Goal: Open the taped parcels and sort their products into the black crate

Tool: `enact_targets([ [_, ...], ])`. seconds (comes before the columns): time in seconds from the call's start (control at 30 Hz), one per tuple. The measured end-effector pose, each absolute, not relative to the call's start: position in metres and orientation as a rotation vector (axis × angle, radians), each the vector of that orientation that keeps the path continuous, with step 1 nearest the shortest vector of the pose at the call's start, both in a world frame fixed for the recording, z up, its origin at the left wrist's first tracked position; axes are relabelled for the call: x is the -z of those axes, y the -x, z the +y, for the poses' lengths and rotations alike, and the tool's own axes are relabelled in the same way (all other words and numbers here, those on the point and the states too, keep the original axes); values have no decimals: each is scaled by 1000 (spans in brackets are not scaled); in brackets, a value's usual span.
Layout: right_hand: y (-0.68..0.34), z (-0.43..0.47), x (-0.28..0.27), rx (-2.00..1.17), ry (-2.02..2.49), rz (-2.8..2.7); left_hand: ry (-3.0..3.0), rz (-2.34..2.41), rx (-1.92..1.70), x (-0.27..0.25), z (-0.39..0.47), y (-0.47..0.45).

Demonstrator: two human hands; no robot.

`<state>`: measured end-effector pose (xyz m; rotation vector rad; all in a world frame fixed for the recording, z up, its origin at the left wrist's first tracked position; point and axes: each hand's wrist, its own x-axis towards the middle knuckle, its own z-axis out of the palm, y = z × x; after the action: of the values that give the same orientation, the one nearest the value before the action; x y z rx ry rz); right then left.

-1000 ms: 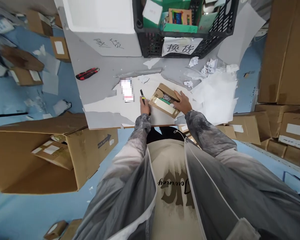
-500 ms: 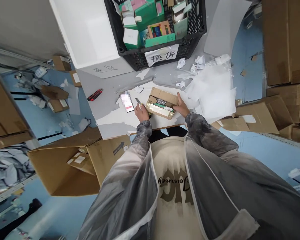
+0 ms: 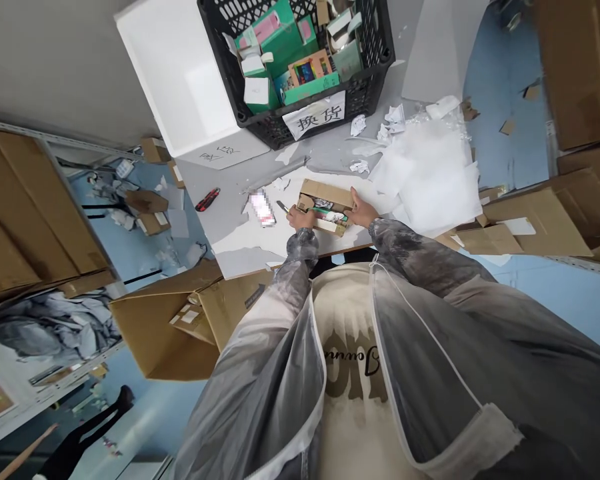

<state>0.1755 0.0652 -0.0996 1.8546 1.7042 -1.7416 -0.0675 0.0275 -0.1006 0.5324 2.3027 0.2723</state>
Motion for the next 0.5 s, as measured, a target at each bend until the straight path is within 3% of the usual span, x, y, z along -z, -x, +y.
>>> enact_targets([
  [0.33, -167, 51, 109, 1640, -1944, 1823, -354, 1729, -1021, 108, -38, 104],
  [0.5, -174, 52, 109, 1663, -1905, 1804, -537, 2042, -792, 97, -63, 100],
])
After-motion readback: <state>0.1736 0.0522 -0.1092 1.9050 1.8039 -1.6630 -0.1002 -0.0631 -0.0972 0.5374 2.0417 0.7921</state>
